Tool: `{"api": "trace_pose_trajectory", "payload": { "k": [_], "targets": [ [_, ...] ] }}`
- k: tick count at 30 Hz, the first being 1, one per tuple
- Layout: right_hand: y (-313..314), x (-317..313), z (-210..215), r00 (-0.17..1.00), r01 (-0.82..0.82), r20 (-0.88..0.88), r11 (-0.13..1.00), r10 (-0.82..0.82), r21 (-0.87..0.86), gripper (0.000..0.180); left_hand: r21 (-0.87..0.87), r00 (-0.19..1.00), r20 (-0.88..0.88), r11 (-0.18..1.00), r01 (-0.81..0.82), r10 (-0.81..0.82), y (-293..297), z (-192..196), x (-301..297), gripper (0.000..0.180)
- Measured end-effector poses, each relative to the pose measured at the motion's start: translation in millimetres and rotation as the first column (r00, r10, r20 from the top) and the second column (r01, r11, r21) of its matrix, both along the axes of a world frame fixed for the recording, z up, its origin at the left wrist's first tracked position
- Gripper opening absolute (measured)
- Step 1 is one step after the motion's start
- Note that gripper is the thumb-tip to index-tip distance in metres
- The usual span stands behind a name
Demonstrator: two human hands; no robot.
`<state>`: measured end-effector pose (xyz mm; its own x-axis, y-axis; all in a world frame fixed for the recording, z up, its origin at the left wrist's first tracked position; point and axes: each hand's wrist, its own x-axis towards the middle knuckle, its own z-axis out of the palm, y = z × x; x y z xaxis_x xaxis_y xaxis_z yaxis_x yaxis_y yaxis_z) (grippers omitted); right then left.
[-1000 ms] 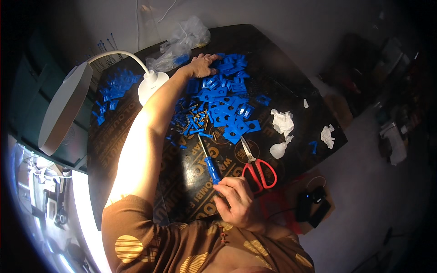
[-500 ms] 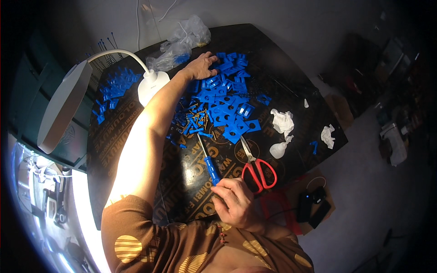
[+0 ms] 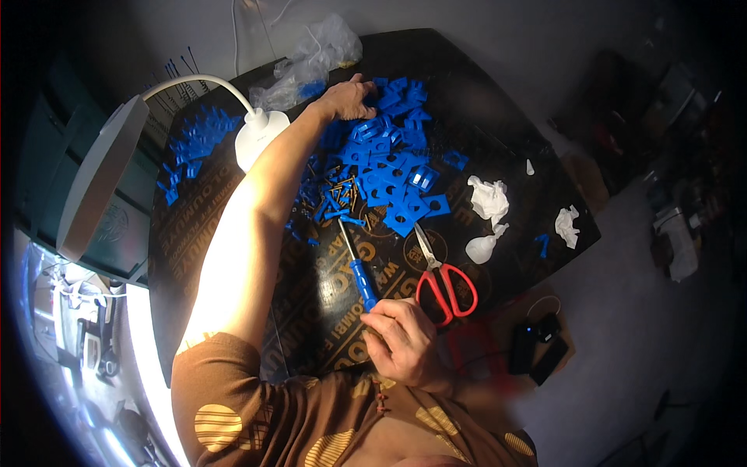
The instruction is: The person assembles small blue plastic components by hand, joining them with screws using a screwdriver.
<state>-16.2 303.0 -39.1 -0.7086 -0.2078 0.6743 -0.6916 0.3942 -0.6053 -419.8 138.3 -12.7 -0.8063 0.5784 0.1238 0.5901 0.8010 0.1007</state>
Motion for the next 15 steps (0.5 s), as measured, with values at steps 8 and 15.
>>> {"api": "trace_pose_trajectory", "payload": {
  "k": [8, 15],
  "targets": [
    [-1.0, 0.3, -3.4, 1.0, 0.001, 0.002, 1.0, -0.001, -0.017, 0.03, 0.089, 0.99, -0.096, 0.992, -0.093, 0.101, 4.7, 0.5, 13.9, 0.069],
    [-0.1, 0.2, -1.5, 1.0, -0.01, 0.012, 1.0, 0.009, 0.019, 0.028, 0.121, 0.986, -0.117, 0.987, -0.108, 0.123, 8.4, 1.5, 17.0, 0.069]
  ]
}}
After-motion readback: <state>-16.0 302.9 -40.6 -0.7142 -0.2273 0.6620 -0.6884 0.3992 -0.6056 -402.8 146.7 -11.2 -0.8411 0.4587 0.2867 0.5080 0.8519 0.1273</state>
